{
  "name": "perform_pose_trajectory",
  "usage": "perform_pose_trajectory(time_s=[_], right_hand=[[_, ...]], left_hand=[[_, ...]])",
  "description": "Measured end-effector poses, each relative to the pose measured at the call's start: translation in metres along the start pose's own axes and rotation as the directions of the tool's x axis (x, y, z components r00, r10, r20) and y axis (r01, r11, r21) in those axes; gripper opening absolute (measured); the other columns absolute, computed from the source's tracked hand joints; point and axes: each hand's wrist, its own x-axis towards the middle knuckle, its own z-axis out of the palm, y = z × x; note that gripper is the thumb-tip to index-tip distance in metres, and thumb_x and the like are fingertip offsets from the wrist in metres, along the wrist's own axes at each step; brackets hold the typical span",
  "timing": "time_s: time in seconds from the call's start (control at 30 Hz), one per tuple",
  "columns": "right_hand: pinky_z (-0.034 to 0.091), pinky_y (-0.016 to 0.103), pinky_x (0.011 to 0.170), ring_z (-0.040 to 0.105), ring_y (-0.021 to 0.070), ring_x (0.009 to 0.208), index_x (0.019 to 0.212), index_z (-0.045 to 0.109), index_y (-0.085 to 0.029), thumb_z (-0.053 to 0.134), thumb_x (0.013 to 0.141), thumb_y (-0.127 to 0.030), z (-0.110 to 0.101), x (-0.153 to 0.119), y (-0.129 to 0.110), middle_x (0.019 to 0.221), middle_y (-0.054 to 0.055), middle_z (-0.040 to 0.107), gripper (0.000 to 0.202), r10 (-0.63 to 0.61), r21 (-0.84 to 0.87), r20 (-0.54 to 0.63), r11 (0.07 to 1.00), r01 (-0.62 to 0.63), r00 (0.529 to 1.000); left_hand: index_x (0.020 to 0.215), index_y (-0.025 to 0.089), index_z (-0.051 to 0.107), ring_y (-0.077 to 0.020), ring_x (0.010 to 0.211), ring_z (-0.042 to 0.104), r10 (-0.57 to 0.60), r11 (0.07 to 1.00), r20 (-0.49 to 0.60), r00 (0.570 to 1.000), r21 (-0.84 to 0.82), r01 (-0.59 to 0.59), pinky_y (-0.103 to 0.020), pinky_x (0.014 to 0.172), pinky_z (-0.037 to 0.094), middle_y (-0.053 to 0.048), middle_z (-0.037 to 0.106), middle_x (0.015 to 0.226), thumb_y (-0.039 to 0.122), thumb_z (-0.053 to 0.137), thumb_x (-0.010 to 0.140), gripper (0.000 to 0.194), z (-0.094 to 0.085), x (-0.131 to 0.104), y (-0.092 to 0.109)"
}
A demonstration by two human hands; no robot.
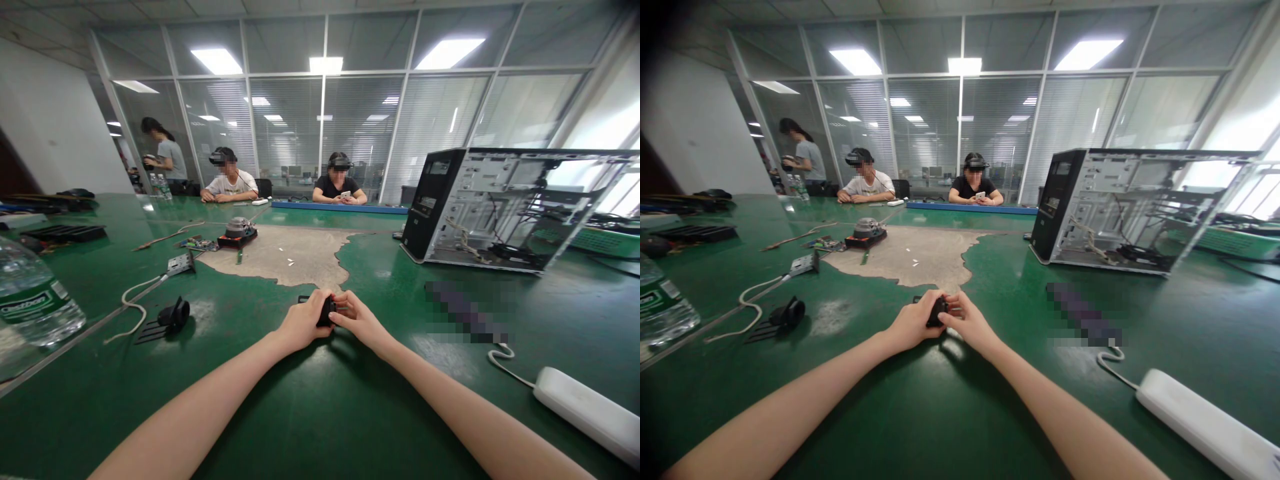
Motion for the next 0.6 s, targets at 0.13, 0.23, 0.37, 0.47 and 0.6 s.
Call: perform_pose_trajectory(time_s=[0.13, 0.23, 0.37, 0.47, 0.6], right_hand=[[0.045, 0.031, 0.072, 0.055, 0.0134, 0.076, 0.086, 0.046, -0.021, 0.053, 0.071, -0.04, 0.002, 0.001, 0.006, 0.082, 0.001, 0.057, 0.026, 0.034, -0.014, -0.041, 0.999, -0.035, 0.999], [0.045, 0.03, 0.07, 0.055, 0.0138, 0.077, 0.09, 0.047, -0.02, 0.054, 0.07, -0.041, 0.003, 0.003, 0.008, 0.084, 0.002, 0.056, 0.03, 0.052, -0.023, -0.065, 0.998, -0.054, 0.997], [0.045, 0.031, 0.07, 0.054, 0.0143, 0.078, 0.086, 0.048, -0.019, 0.056, 0.068, -0.039, 0.002, 0.004, 0.004, 0.084, 0.002, 0.055, 0.028, 0.079, -0.03, -0.044, 0.996, -0.08, 0.996], [0.044, 0.03, 0.071, 0.055, 0.0138, 0.077, 0.081, 0.045, -0.021, 0.063, 0.062, -0.035, 0.002, 0.003, -0.001, 0.087, 0.001, 0.054, 0.03, 0.058, 0.007, 0.008, 0.998, -0.059, 0.998], [0.045, 0.03, 0.07, 0.055, 0.013, 0.075, 0.081, 0.044, -0.021, 0.061, 0.064, -0.037, 0.003, 0.002, -0.002, 0.083, 0.0, 0.055, 0.028, 0.062, 0.037, -0.01, 0.997, -0.062, 0.998]], left_hand=[[0.117, 0.026, 0.025, -0.0212, 0.09, 0.055, 0.001, 1.0, 0.002, 1.0, -0.013, -0.001, -0.032, 0.073, 0.043, -0.004, 0.043, 0.116, 0.028, 0.058, 0.066, 0.061, 0.0, 0.0, -0.001], [0.117, 0.026, 0.025, -0.0212, 0.092, 0.054, -0.007, 1.0, 0.009, 1.0, -0.018, 0.007, -0.032, 0.074, 0.043, -0.003, 0.043, 0.117, 0.028, 0.059, 0.066, 0.062, 0.0, 0.001, -0.001], [0.118, 0.026, 0.024, -0.0216, 0.092, 0.054, -0.003, 1.0, 0.017, 1.0, -0.022, 0.004, -0.033, 0.074, 0.043, -0.004, 0.042, 0.118, 0.028, 0.059, 0.066, 0.063, -0.001, 0.002, -0.001], [0.117, 0.026, 0.025, -0.0214, 0.09, 0.055, 0.0, 1.0, 0.02, 1.0, -0.022, 0.0, -0.032, 0.073, 0.044, -0.003, 0.043, 0.116, 0.026, 0.059, 0.065, 0.062, -0.001, 0.002, -0.002], [0.117, 0.026, 0.025, -0.0215, 0.09, 0.055, 0.021, 0.999, 0.0, 1.0, -0.034, -0.021, -0.033, 0.072, 0.044, -0.003, 0.043, 0.116, 0.027, 0.059, 0.065, 0.062, 0.0, 0.001, -0.003]])
